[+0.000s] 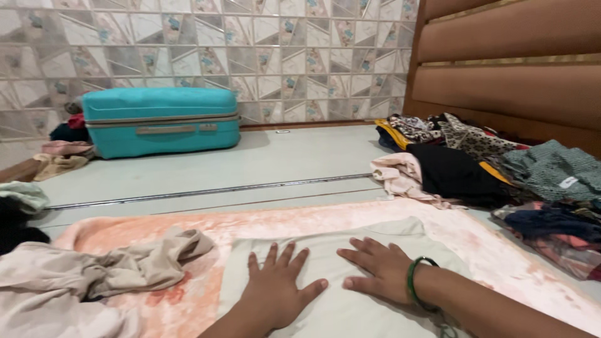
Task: The person folds several items of clothing, including shirts and pants, by laying them flat on a surface and smoothing them out by hand before folding them into smaller shapes.
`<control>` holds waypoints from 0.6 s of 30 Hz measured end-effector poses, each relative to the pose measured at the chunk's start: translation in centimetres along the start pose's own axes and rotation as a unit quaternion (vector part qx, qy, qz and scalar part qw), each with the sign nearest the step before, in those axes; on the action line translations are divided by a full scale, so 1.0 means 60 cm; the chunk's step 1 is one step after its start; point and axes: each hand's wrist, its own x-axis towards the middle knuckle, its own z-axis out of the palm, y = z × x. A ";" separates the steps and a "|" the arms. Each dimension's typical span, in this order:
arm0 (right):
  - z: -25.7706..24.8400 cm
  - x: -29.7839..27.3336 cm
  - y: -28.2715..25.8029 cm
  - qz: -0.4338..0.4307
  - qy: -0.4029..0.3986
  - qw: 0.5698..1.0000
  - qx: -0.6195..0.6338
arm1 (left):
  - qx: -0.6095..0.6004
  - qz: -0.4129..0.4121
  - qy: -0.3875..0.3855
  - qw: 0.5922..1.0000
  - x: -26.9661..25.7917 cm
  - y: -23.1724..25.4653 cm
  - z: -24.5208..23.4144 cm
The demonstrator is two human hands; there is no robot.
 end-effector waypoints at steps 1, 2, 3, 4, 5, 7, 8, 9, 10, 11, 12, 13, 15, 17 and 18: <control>0.004 -0.007 -0.007 0.035 -0.065 0.997 -0.039 | 0.002 -0.003 0.001 1.000 0.000 0.002 -0.001; 0.000 -0.003 -0.003 0.029 -0.063 0.997 -0.038 | -0.006 -0.001 -0.001 1.000 -0.002 0.003 -0.003; -0.008 -0.003 0.014 0.086 -0.067 0.993 -0.050 | -0.013 0.000 -0.003 1.000 -0.003 0.002 -0.005; -0.011 -0.005 0.036 0.146 -0.071 0.985 -0.061 | -0.011 -0.001 -0.003 1.000 -0.003 0.003 -0.008; -0.010 -0.005 0.059 0.144 -0.070 0.985 -0.059 | -0.011 0.000 -0.010 1.000 -0.003 0.003 -0.010; -0.001 -0.002 0.101 0.141 -0.042 0.988 -0.051 | -0.011 -0.003 -0.018 1.000 -0.003 0.004 -0.008; 0.008 0.006 0.113 0.137 -0.043 0.989 -0.047 | -0.017 0.001 -0.015 1.000 -0.002 0.001 -0.006; 0.015 0.013 0.123 0.137 -0.036 0.988 -0.063 | -0.023 0.006 -0.012 1.000 0.000 -0.002 -0.002; 0.025 0.018 0.127 0.137 -0.030 0.987 -0.078 | -0.021 0.000 -0.016 1.000 0.002 -0.007 0.005; 0.031 0.020 0.129 0.131 -0.033 0.988 -0.074 | -0.023 0.007 -0.018 1.000 0.007 -0.012 0.012; 0.029 0.022 0.134 0.137 -0.044 0.987 -0.077 | -0.025 0.014 -0.016 0.999 0.017 -0.018 0.018; 0.028 0.022 0.136 0.142 -0.056 0.985 -0.080 | -0.021 0.010 -0.017 1.000 0.027 -0.028 0.023; 0.025 0.023 0.133 0.137 -0.044 0.986 -0.081 | -0.067 0.034 -0.047 0.996 0.058 -0.047 0.025; 0.028 0.010 0.121 0.130 -0.040 0.987 -0.081 | -0.192 0.095 0.041 0.976 0.065 -0.084 0.015; 0.017 0.009 0.117 0.132 -0.053 0.987 -0.077 | -0.194 0.058 0.080 0.976 0.056 -0.097 0.007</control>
